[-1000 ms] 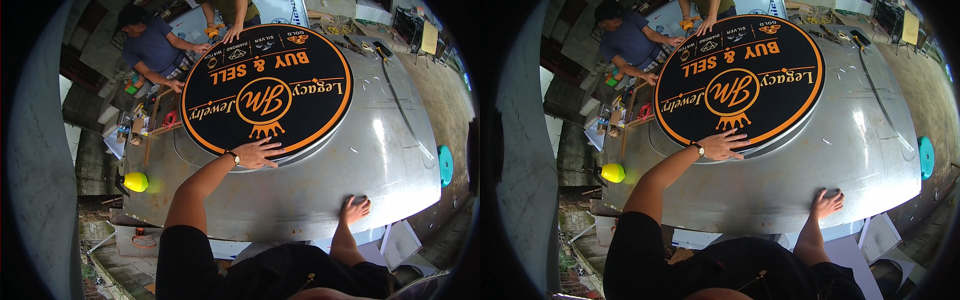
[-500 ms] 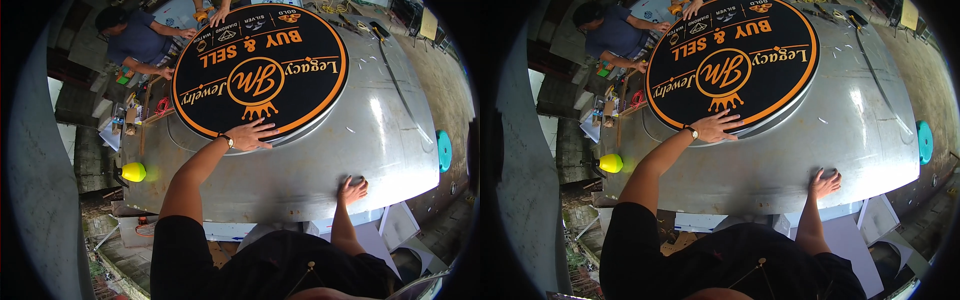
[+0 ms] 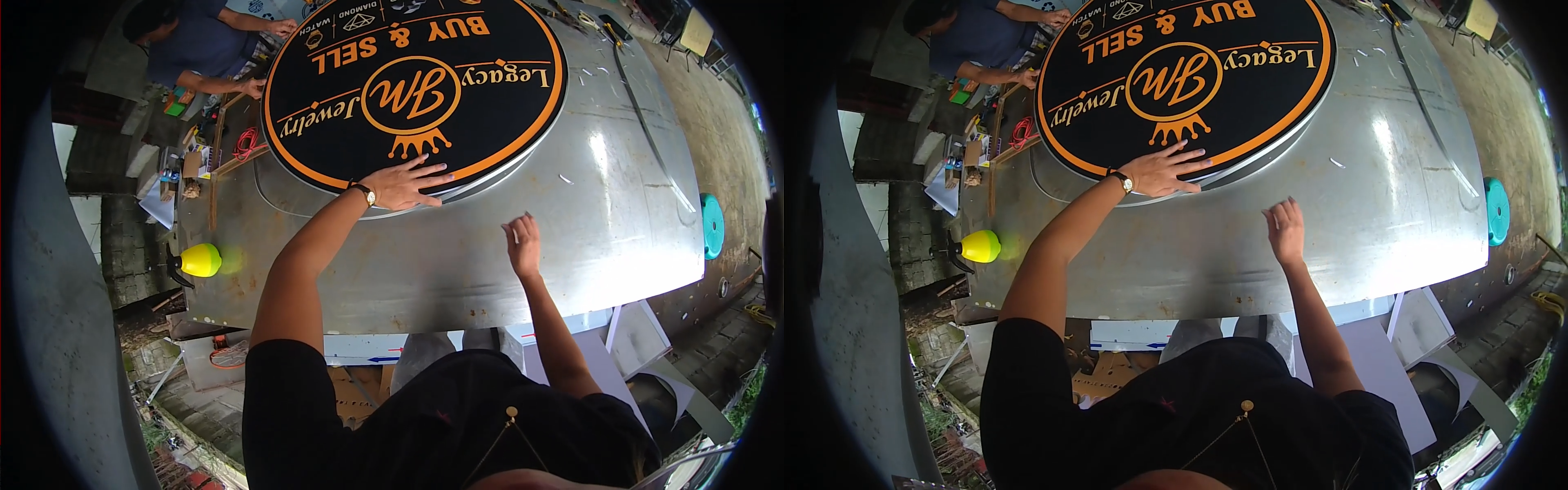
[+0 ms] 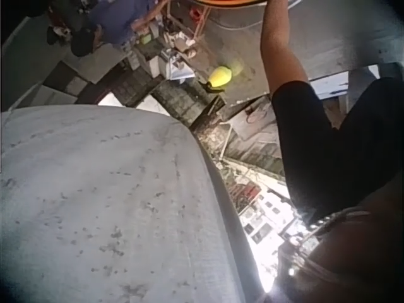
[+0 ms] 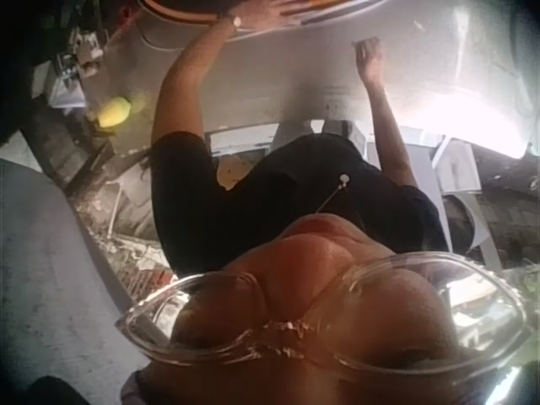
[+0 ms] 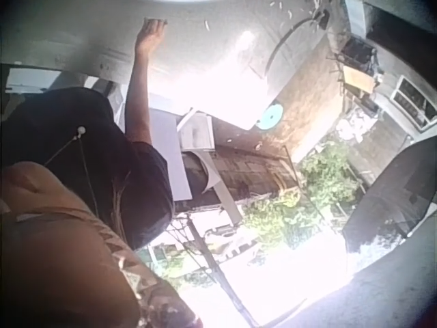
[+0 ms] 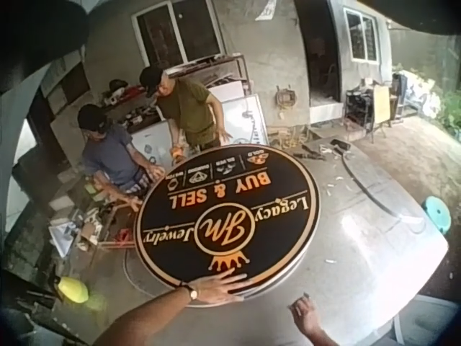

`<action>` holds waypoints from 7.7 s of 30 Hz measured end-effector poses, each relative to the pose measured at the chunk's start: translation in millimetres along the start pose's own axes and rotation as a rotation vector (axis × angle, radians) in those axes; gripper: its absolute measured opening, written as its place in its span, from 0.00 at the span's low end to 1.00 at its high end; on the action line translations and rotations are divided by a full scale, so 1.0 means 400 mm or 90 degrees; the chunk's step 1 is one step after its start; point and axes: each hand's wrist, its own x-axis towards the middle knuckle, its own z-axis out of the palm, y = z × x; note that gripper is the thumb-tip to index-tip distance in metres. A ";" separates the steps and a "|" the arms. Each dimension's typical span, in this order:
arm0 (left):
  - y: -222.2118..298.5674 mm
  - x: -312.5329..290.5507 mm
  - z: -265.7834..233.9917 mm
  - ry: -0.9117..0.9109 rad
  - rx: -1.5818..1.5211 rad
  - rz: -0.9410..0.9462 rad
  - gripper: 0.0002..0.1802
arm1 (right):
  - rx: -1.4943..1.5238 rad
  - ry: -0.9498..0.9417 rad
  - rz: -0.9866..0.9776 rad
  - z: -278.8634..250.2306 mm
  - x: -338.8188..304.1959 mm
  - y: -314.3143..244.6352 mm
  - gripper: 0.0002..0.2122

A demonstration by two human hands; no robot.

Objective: Collaboratively assembling a circular sign for a jewelry store on a metal table.

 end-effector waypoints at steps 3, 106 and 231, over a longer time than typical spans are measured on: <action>-0.001 0.007 0.001 -0.009 0.056 0.009 0.22 | -0.024 -0.066 -0.144 0.022 0.118 -0.104 0.10; 0.011 -0.029 0.007 0.127 -0.044 -0.129 0.46 | -0.248 -0.104 -0.439 0.092 0.198 -0.157 0.06; 0.015 -0.039 0.047 0.224 -0.192 -0.165 0.45 | -0.408 -0.099 -0.433 0.147 0.166 -0.261 0.19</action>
